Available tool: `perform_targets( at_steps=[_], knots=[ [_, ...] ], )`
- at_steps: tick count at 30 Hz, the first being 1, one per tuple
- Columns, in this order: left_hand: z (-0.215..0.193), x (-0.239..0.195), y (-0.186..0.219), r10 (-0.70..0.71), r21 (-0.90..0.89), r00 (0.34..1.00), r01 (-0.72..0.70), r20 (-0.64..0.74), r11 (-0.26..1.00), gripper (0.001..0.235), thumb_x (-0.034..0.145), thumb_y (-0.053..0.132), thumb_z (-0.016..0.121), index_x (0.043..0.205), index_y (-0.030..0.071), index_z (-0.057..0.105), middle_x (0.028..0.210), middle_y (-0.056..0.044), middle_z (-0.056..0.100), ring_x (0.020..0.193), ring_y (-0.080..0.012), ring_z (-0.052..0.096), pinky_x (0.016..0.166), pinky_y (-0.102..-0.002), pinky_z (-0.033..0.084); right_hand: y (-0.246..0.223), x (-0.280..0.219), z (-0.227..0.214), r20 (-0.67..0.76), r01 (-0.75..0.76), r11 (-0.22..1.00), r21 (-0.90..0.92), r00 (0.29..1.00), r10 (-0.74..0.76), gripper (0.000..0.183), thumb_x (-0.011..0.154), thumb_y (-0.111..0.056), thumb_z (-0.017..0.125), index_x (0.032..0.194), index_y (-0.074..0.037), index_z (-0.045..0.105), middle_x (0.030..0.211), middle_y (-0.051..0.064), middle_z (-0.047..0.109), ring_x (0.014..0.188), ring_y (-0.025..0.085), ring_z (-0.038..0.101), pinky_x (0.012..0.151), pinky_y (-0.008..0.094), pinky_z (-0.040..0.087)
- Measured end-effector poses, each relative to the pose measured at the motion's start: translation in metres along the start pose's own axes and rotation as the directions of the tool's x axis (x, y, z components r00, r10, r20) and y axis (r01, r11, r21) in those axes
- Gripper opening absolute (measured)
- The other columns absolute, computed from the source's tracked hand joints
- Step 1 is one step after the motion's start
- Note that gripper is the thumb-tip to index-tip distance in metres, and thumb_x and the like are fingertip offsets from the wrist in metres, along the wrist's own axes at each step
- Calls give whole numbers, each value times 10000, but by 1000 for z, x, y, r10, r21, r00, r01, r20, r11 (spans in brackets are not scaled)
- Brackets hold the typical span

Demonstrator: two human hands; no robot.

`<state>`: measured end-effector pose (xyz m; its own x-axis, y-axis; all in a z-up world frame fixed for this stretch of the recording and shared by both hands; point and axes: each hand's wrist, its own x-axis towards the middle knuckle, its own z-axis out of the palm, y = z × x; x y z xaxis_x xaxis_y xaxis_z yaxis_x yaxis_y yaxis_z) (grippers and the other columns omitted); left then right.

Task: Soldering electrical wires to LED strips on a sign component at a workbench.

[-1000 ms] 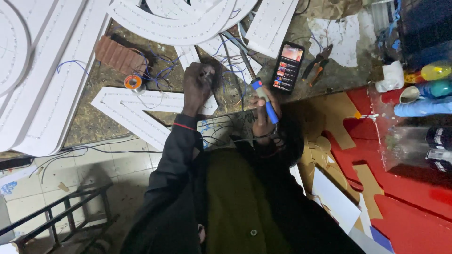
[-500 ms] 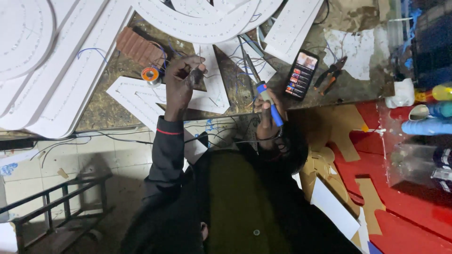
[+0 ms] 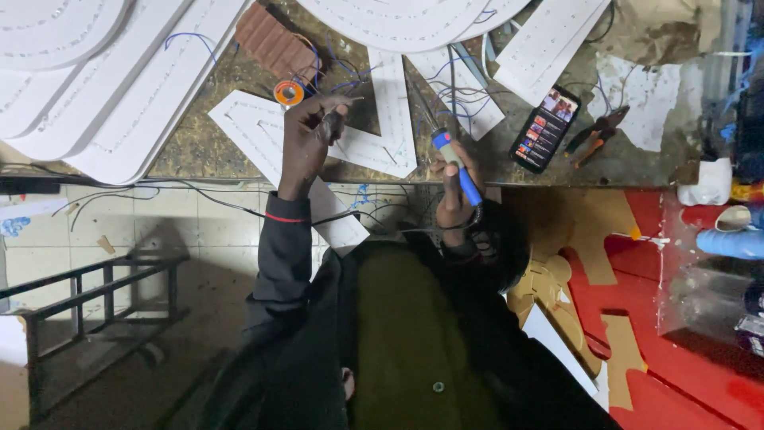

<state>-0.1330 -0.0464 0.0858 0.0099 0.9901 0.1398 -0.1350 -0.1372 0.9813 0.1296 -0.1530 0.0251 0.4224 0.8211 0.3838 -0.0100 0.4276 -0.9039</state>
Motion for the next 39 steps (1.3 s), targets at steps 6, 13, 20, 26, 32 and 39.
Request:
perform_targets(
  at_steps=[6,13,20,26,32,39],
  knots=[
    [-23,-23,2,-10,213,993,35,-116,976,131,1086,140,903,1029,51,824,761,-53,655,811,-105,572,706,-282,549,27,-3,3,75,5,1000,-23,997,-3,499,1149,-328,658,1398,102,699,1018,282,772,871,254,794,715,317,667],
    [-17,-27,-43,-33,260,973,94,-229,961,134,1074,157,860,1004,73,783,830,-99,628,850,-198,594,858,-401,574,24,-12,17,123,-62,995,77,991,52,490,1121,-281,692,1364,145,702,999,301,762,889,255,785,752,334,693],
    [-13,-24,-67,0,268,960,78,-279,960,150,1105,259,788,1005,148,789,770,-63,625,797,-142,611,784,-353,582,8,-12,22,212,41,996,73,976,-56,405,1149,-138,645,1361,204,696,887,289,736,788,253,747,757,402,660],
    [-6,-26,-48,-39,211,954,106,-297,972,169,1099,262,806,982,143,783,750,6,595,808,-103,573,769,-316,568,-1,-13,27,200,-30,999,15,979,27,406,1143,-194,649,1345,149,728,874,235,745,789,222,737,790,384,649],
    [-5,-25,-44,-133,198,942,200,-309,960,155,1084,285,842,1002,158,805,771,6,632,814,-109,600,813,-324,583,6,-15,26,192,-35,999,36,981,28,448,1144,-243,671,1340,156,728,895,238,750,801,211,739,790,372,635],
    [-1,-26,-28,-106,202,955,166,-277,965,213,1087,325,857,979,147,814,736,9,610,787,-105,580,771,-323,583,9,-15,21,213,-12,999,48,977,1,395,1128,-202,696,1326,135,753,861,220,752,800,219,748,799,403,646]
  ],
)
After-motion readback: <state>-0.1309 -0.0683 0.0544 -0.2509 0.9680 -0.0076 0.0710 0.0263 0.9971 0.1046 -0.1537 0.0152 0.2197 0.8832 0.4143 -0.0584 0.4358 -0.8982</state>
